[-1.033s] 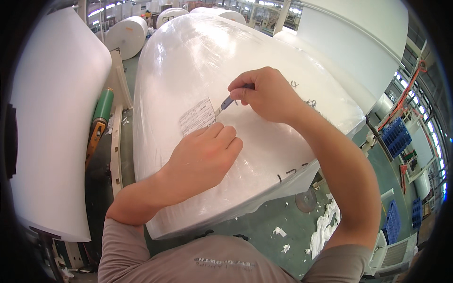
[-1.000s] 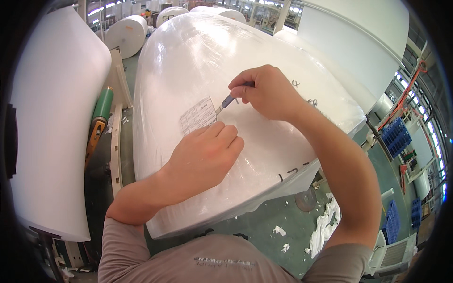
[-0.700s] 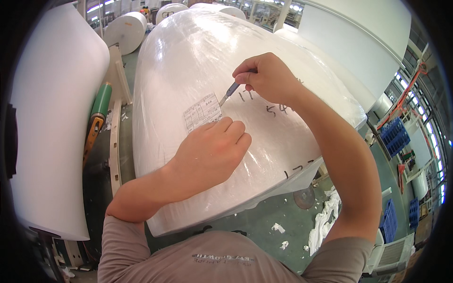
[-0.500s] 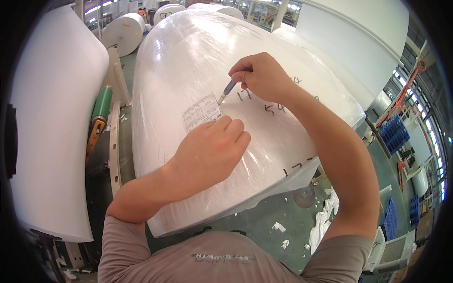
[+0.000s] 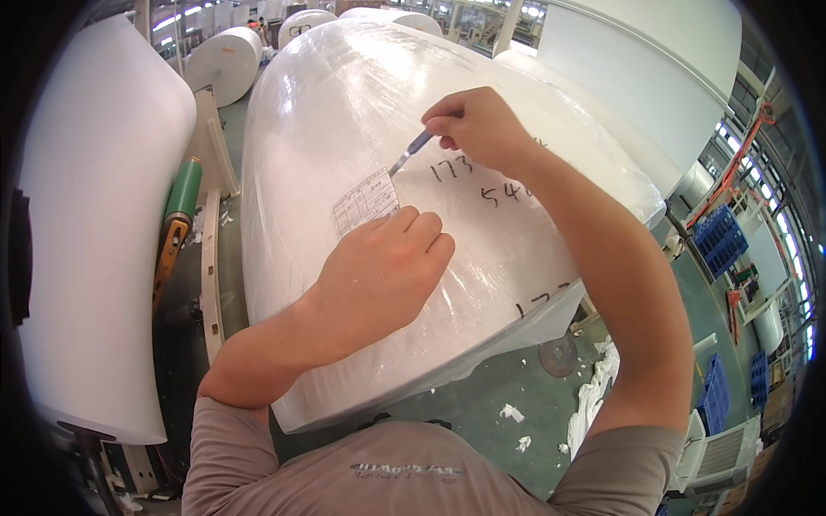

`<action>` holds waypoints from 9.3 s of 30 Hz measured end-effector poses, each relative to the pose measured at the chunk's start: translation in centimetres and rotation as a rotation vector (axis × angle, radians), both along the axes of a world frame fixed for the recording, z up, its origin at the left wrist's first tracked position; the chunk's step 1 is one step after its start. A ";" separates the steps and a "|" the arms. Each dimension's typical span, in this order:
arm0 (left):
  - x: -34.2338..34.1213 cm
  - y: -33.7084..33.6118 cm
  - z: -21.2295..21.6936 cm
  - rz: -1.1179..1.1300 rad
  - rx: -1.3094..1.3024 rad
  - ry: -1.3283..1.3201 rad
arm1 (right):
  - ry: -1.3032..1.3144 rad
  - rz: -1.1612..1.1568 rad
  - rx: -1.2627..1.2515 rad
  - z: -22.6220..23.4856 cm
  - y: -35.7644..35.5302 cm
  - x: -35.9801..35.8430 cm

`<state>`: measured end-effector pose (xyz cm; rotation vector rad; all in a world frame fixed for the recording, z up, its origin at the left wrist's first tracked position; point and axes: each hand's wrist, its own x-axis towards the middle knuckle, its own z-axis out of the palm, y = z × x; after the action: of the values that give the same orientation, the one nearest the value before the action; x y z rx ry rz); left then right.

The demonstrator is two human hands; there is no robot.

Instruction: The person clears white debris from a rotating metal shaft by hand and then uses a utility knife to cut through the plastic wrapping on a large white roll. They peel back the plastic and then remove a label from the surface of the roll.

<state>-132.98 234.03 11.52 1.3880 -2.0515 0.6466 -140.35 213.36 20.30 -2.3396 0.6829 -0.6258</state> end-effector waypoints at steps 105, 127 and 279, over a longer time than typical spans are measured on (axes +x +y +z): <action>11.9 -2.5 0.9 -0.680 0.327 0.723 | 0.259 0.685 -1.197 -1.7 7.4 -3.1; 13.3 -2.4 -0.2 -0.812 0.290 0.886 | 0.325 0.581 -1.402 -1.7 9.1 -4.1; 20.6 1.3 1.3 0.059 0.240 0.894 | 0.633 0.326 -1.042 -4.0 13.3 4.7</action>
<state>-112.37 235.38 12.78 1.4956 -1.3815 -0.2120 -135.64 226.62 16.31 -3.5865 0.1828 -0.0300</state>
